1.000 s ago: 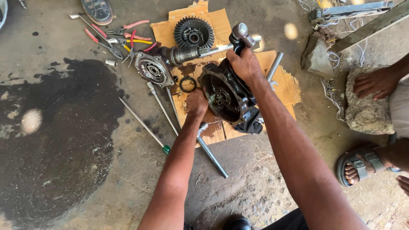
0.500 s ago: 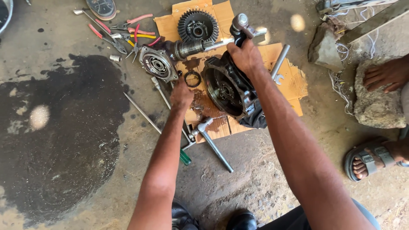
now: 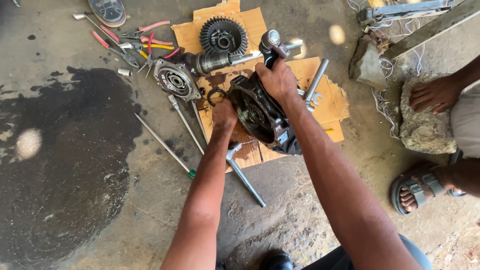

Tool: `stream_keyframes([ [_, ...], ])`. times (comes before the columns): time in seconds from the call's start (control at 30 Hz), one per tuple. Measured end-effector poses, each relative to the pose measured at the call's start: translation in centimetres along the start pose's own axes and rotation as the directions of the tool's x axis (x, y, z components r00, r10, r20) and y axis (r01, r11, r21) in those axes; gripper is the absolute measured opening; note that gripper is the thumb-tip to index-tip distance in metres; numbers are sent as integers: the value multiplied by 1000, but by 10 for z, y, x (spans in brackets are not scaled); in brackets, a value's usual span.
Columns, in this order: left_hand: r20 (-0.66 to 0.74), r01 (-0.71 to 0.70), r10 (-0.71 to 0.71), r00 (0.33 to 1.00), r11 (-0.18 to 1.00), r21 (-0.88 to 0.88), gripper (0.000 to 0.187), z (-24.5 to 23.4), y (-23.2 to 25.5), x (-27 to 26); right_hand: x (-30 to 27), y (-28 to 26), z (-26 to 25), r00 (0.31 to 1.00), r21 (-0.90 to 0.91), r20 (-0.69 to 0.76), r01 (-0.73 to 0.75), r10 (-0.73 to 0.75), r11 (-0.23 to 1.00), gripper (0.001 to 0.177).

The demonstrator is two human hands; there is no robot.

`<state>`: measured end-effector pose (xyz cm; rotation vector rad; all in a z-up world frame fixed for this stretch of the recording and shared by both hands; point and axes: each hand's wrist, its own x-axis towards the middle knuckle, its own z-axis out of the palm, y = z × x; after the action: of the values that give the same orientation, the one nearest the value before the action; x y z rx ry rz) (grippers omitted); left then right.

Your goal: Disassembling and cleaning mechanical engine/gearbox components in an auto shop.

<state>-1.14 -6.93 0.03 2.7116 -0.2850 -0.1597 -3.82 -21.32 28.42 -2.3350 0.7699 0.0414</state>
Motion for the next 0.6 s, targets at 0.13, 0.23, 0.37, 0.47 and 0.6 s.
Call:
stream_keyframes([
  [0.13,-11,-47,46,999,997,-66,34,23,-15,3,4,0,0,1000,22,25,-11,11,1000,69],
  [0.23,139,49,-24,990,983,-177,34,-48,7,-14,3,2,1,1000,27,4,6,-6,1000,69],
  [0.37,183,65,-28,983,977,-203,22,-64,8,-15,2,1,-1,1000,47,7,13,-13,999,74],
  [0.47,166,82,-26,986,936,-342,13,-95,9,-16,2,1,0,1000,42,7,2,-2,999,69],
  [0.6,202,165,-73,977,857,-489,10,-80,-9,-7,0,-5,-1,998,30,51,-44,42,999,69],
])
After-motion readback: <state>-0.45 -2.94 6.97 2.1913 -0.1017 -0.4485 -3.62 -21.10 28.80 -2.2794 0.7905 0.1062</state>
